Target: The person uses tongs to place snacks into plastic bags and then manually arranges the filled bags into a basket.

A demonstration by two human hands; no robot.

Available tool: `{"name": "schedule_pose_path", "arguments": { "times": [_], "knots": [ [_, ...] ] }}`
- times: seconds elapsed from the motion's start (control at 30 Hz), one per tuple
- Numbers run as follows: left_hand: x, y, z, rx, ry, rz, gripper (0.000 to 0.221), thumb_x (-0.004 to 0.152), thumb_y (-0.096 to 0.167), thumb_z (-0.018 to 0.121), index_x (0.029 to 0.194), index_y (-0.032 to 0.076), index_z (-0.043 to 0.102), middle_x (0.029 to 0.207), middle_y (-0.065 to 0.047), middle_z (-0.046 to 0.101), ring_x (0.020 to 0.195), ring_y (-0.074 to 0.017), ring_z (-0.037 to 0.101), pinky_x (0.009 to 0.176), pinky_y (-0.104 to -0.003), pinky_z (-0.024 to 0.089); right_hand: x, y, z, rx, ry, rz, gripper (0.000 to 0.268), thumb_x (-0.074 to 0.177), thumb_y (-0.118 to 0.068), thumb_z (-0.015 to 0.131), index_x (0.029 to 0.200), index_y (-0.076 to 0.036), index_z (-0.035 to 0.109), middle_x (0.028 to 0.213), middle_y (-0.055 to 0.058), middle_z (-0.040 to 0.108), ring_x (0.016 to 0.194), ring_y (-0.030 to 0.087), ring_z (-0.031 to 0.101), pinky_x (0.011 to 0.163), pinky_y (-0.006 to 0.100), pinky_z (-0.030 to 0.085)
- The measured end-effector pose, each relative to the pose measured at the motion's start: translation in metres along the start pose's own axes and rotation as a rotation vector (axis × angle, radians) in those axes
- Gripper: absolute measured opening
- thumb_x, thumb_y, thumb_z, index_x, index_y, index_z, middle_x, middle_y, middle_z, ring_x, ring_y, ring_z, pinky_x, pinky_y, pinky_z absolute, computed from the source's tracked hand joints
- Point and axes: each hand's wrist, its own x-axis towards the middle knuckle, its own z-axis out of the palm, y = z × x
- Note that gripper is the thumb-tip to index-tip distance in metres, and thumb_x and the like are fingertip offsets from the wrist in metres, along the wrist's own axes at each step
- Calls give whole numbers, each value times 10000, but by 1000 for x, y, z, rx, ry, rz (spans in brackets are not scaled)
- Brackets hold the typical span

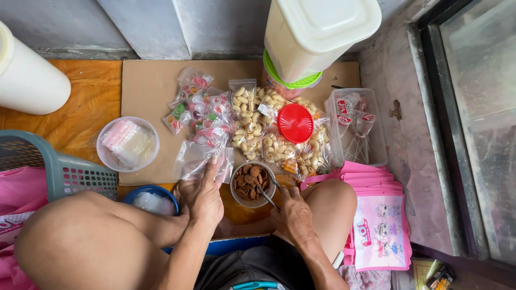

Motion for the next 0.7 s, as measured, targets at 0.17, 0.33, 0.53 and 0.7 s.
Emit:
{"name": "schedule_pose_path", "arguments": {
  "times": [0.17, 0.33, 0.53, 0.7],
  "knots": [
    [5, -45, -17, 82, 161, 36, 346, 811, 74, 844, 1119, 137, 698, 1059, -23, 742, 1020, -185, 718, 950, -548, 605, 18, -5, 26, -80, 41, -20, 418, 777, -265, 649, 1144, -65, 624, 1128, 150, 599, 778, 361, 716, 684, 461, 629],
    [17, -64, -26, 233, 169, 79, 383, 837, 85, 870, 1164, 153, 683, 1069, 6, 703, 999, -124, 655, 926, -511, 592, 47, -1, 54, -68, 5, 3, 444, 696, -305, 738, 1050, -51, 656, 1141, 163, 599, 783, 416, 736, 652, 500, 627],
    [20, -78, -33, 169, 128, 17, 283, 838, 80, 864, 1051, 170, 702, 995, 17, 722, 972, -102, 677, 920, -459, 603, 44, -9, 57, 10, -94, 127, 379, 805, -324, 690, 1007, -4, 683, 1163, 193, 602, 849, 494, 724, 730, 591, 617],
    [36, -100, -45, 66, 77, -102, 259, 832, 89, 867, 1012, 112, 682, 1002, -32, 716, 965, -170, 677, 941, -479, 587, 36, 4, 59, 75, -47, 196, 348, 834, -312, 600, 991, -20, 708, 1148, 183, 634, 872, 514, 726, 755, 592, 621]
  ]
}}
